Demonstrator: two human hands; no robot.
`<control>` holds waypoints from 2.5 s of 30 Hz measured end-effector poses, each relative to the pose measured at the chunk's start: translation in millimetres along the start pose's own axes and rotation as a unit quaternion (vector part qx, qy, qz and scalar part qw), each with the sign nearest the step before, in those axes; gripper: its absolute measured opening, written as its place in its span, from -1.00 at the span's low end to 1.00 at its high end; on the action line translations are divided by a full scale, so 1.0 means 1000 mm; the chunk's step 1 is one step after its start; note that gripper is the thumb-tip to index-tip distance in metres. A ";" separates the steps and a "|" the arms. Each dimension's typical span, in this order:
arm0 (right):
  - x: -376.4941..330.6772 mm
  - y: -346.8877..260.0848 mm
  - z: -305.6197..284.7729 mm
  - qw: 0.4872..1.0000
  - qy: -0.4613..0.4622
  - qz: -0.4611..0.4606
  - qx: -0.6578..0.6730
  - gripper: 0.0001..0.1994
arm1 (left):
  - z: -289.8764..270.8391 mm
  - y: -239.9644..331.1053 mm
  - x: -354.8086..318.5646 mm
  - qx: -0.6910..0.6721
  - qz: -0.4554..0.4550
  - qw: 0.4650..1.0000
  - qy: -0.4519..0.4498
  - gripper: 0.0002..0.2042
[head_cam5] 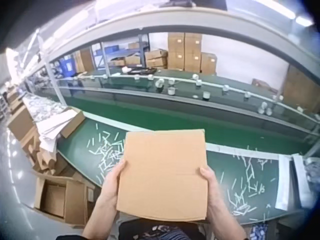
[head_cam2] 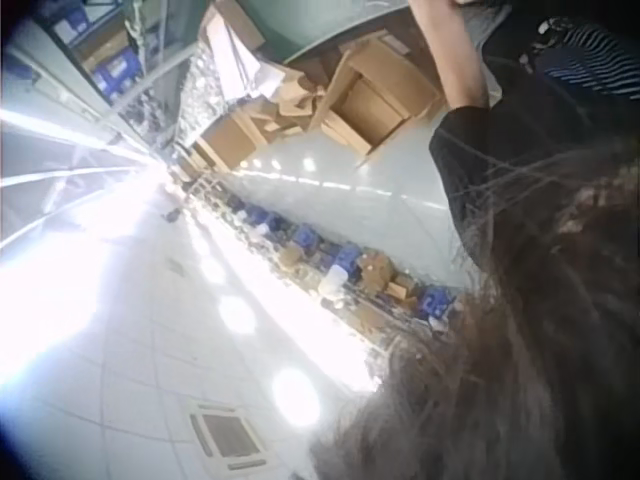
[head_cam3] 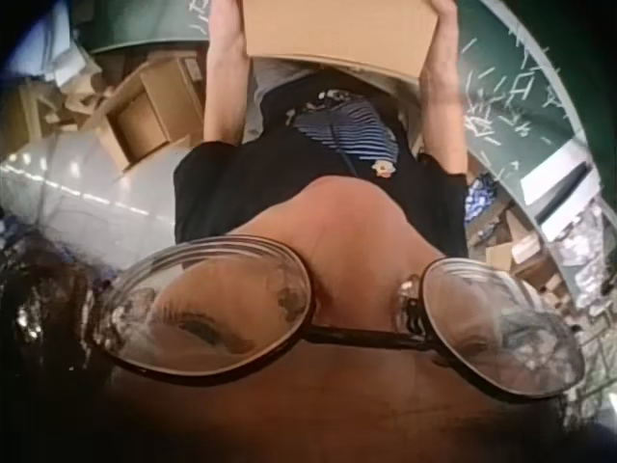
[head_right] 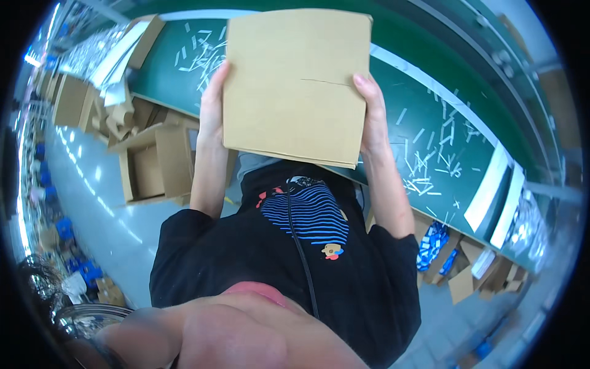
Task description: Arrange blue electronic components on the workbench and place them into cardboard boxes.
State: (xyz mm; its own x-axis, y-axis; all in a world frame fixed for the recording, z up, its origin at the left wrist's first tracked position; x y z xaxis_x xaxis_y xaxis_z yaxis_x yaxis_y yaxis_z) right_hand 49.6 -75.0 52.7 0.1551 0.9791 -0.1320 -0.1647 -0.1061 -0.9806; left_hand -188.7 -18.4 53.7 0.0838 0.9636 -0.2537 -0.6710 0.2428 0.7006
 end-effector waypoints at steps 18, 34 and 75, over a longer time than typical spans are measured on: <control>-0.033 -0.018 -0.123 0.940 0.334 0.065 -0.027 -0.18 | 0.094 -0.097 0.069 0.242 -0.074 0.938 -0.236 -0.36; -0.038 -0.038 -0.134 0.969 0.242 0.012 -0.042 -0.32 | 0.027 -0.056 0.130 0.032 -0.016 0.962 -0.272 -0.51; 0.059 -0.017 -0.123 0.926 0.257 -0.271 -0.058 -0.63 | -0.090 -0.005 0.043 0.371 0.413 0.832 -0.007 -0.51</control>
State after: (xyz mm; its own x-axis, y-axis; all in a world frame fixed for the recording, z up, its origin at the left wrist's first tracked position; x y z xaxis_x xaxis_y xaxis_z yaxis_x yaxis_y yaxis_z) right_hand 181.3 -36.7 44.0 0.6320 0.6856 0.3613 0.1732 0.3295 -0.9281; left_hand -247.5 11.7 -20.7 -0.1681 0.8359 0.5226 0.1361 -0.5054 0.8521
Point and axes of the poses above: each hand's wrist, its own x-axis towards the middle knuckle, its own z-axis out of the palm, y = z × x, the point moved 3 cm from there along x, towards the middle knuckle, and after that the axes turned 9 degrees about -x, right-handed, at the moved point
